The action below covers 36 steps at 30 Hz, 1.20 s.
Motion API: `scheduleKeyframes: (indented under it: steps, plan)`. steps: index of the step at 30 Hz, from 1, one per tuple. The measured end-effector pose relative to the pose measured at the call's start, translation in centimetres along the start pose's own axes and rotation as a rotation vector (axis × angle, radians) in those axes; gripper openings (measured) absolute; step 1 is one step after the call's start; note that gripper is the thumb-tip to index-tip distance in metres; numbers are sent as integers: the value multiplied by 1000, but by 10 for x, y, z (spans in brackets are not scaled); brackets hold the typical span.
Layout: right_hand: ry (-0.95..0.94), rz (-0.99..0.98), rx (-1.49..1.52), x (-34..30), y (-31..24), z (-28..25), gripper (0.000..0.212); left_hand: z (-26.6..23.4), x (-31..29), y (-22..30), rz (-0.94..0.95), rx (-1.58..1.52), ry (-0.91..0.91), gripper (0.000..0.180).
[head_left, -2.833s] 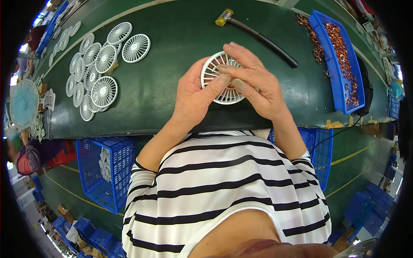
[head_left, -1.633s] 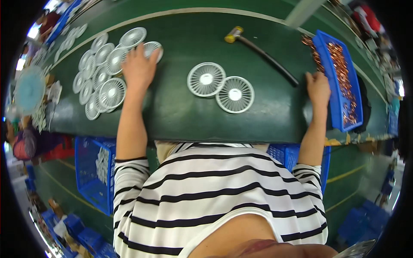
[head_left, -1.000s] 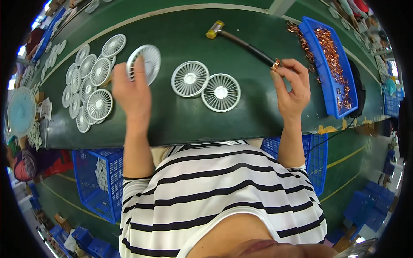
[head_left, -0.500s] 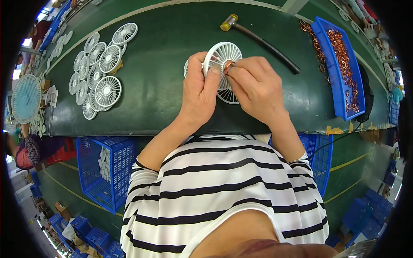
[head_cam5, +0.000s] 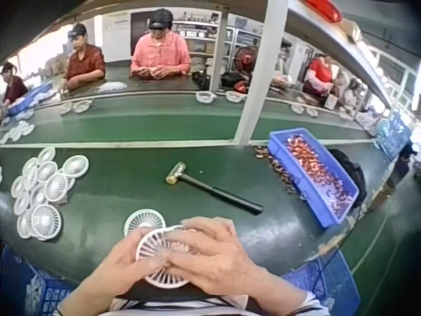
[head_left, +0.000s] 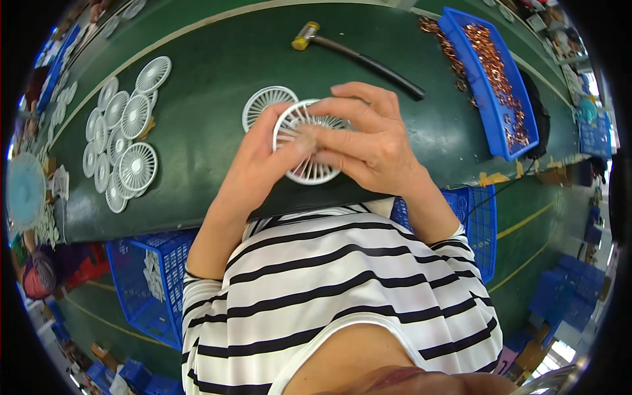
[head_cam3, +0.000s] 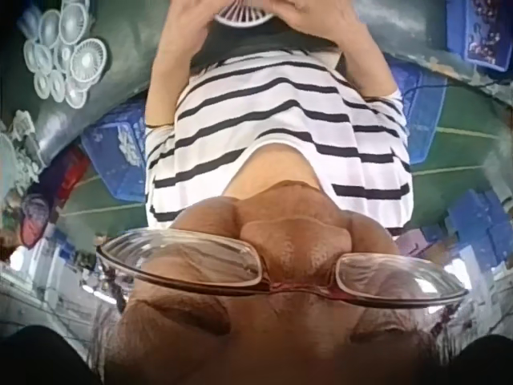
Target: Manually assemble components of small portable fans on an assembly line by inserting and securing rings.
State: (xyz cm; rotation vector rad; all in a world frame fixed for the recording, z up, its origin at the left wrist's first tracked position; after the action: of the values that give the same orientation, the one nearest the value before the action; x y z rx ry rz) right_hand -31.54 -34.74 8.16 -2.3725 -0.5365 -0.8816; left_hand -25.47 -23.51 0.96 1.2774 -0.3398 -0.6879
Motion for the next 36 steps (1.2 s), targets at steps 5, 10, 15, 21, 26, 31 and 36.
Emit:
scheduleKeyframes:
  steps: [5,10,15,21,26,31,36]
  plan:
    - [-158,56,427,-18,15,9,29,19,-10,2,-2,37,-77,51]
    - [-94,273,673,-30,29,12,43,23,-10,12,376,465,-55,46]
    - [-134,364,628,-31,35,8,52,34,-11,20,674,681,-70,44]
    - [-67,704,207,-46,107,-28,59,17,-24,27,1026,986,289,38]
    - [59,952,-933,-111,215,-121,38,-39,-26,35,906,1133,634,37]
    - [-62,922,-637,-124,228,-110,29,-67,-21,4,519,1356,442,47]
    - [146,981,-525,-120,228,-117,29,-161,-58,28,567,1405,861,54]
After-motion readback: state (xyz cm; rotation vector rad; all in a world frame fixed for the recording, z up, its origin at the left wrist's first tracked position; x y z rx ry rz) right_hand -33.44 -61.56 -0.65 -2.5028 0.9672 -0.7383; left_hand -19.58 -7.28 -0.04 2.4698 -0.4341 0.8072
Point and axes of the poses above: each hand's wrist, its own x-axis towards the middle knuckle, its own z-axis out of the palm, y = z × x, the point moved 8 cm from there along x, towards the middle knuckle, and after that the axes turned 6 degrees about y, right-handed, at the moved point
